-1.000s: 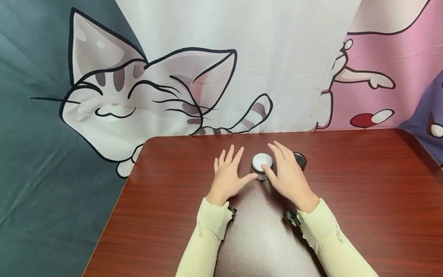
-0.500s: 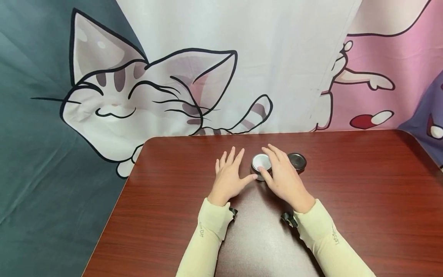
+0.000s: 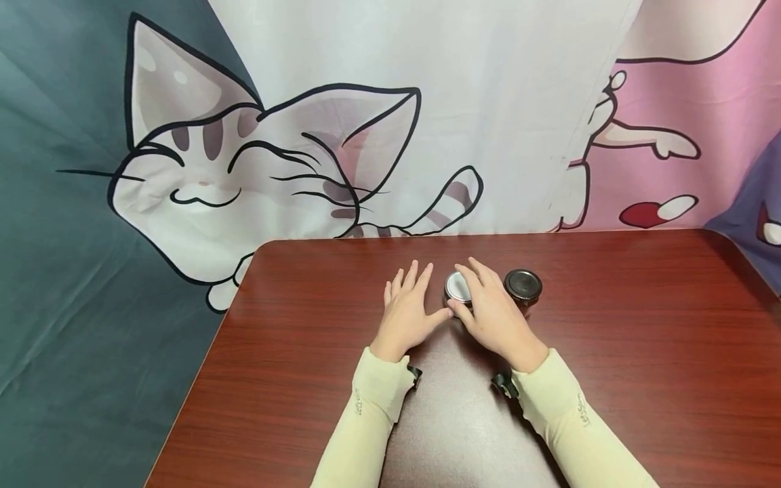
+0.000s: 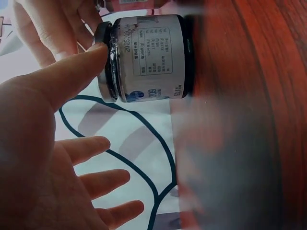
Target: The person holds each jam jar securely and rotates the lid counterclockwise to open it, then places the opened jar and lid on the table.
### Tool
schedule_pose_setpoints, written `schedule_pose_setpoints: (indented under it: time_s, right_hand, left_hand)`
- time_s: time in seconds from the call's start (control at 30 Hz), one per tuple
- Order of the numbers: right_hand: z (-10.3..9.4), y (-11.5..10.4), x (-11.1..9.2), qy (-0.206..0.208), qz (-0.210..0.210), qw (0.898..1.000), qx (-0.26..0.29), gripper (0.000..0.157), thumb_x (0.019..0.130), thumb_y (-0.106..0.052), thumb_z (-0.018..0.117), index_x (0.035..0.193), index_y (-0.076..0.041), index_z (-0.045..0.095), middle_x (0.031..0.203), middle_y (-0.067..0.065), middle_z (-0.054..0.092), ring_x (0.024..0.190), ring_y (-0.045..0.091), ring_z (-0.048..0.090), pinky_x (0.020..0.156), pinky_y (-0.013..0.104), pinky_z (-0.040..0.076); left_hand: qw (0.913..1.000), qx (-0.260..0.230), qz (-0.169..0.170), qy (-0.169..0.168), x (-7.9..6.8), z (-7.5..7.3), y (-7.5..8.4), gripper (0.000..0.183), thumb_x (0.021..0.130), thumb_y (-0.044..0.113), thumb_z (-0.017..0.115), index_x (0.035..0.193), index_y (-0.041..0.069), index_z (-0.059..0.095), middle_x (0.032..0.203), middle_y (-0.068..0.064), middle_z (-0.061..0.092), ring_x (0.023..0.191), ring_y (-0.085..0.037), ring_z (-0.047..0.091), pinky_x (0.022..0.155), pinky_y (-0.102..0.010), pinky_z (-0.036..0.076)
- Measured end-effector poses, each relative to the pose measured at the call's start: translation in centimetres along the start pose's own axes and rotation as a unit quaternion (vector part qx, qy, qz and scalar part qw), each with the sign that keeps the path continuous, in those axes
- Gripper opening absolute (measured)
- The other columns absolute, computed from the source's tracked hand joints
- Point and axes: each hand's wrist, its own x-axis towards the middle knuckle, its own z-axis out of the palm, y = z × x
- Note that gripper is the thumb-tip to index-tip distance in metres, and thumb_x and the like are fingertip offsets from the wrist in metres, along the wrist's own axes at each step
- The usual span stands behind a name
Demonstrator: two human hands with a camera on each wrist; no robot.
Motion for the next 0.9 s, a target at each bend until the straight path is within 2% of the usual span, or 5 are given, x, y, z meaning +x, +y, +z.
schedule_pose_setpoints:
  time_s: [0.3,0.63,0.9]
  right_hand:
    - [0.5,0.2,0.1,-0.008,0.017,1.000,-0.006,0.062,0.093,-0.021,0.071,0.144,0.003,0.045,0.150,0.031,0.039,0.137,0.046,0.038,0.112,0.056,0.032]
    - [1.0,0.3,0.0,-0.013,0.032,0.999,-0.017,0.060,0.093,-0.022,0.070,0.142,0.004,0.047,0.146,0.033,0.042,0.133,0.050,0.042,0.109,0.058,0.034]
    - [1.3,0.5,0.0,0.000,0.033,0.999,-0.028,0.055,0.094,-0.021,0.069,0.138,0.007,0.050,0.142,0.033,0.045,0.128,0.049,0.046,0.107,0.057,0.037]
  left_hand:
    - [0.9997,-0.020,-0.013,-0.009,0.2,0.3,0.0,0.086,0.087,0.041,0.075,0.157,0.012,0.035,0.160,-0.019,0.031,0.146,-0.047,0.025,0.116,-0.062,0.019]
    - [0.9981,-0.054,-0.019,-0.025,0.4,0.7,0.1,0.084,0.086,0.035,0.078,0.155,0.010,0.037,0.158,-0.018,0.036,0.146,-0.042,0.030,0.116,-0.058,0.023]
    - [0.9989,-0.027,-0.008,-0.037,0.7,1.0,0.2,0.078,0.087,0.035,0.077,0.151,0.006,0.044,0.154,-0.014,0.045,0.146,-0.033,0.035,0.116,-0.055,0.027]
